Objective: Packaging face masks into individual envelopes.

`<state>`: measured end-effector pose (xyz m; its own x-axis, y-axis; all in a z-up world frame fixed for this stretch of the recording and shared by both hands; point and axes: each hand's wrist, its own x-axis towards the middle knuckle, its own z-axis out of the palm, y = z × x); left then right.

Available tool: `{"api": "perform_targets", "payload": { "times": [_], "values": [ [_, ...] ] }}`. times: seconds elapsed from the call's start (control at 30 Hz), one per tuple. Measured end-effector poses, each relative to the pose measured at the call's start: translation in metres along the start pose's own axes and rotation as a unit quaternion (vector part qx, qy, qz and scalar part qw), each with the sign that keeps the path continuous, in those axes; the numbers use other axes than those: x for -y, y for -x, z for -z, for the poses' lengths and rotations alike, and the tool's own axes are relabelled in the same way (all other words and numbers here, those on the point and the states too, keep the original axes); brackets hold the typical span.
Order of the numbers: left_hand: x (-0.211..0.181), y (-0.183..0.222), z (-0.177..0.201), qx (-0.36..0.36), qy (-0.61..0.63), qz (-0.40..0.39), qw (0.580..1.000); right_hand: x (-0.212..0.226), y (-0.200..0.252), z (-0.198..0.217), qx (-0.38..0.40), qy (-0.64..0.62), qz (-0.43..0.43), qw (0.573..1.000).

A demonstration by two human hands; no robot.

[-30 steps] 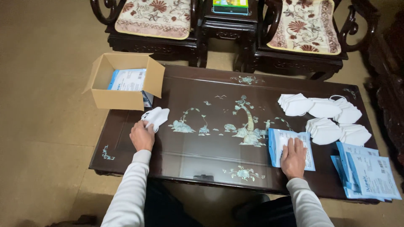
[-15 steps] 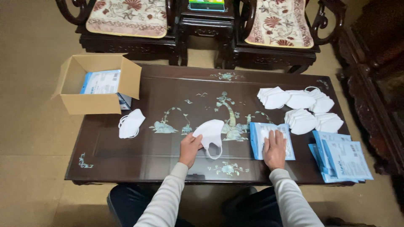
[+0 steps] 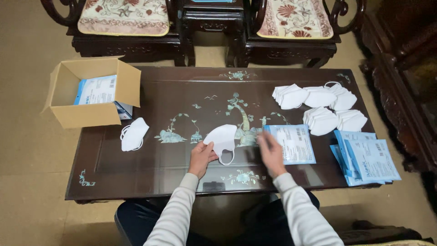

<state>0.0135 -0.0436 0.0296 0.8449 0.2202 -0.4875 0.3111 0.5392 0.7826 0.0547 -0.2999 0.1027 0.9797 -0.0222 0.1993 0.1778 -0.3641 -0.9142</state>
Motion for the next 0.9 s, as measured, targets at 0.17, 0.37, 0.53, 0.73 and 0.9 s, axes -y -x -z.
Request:
{"api": "perform_targets", "payload": {
  "times": [0.17,0.37,0.53,0.73,0.9],
  "values": [
    [0.018,-0.014,0.007,-0.002,-0.010,0.021,1.000,0.035,0.003,-0.073,0.150,-0.149,-0.240,0.948],
    [0.003,-0.009,-0.010,-0.017,-0.014,0.050,0.999,-0.011,-0.004,-0.113,0.147,-0.206,-0.347,0.903],
    [0.000,-0.006,-0.012,-0.019,-0.009,0.059,0.998,0.011,0.000,-0.101,0.158,-0.222,-0.351,0.896],
    [-0.015,0.008,-0.017,-0.012,-0.021,0.055,0.998,0.011,0.003,-0.102,0.168,-0.223,-0.324,0.904],
    [-0.018,0.014,-0.016,0.012,-0.014,0.048,0.999,0.008,0.003,-0.100,0.171,-0.224,-0.314,0.906]
  ]
}}
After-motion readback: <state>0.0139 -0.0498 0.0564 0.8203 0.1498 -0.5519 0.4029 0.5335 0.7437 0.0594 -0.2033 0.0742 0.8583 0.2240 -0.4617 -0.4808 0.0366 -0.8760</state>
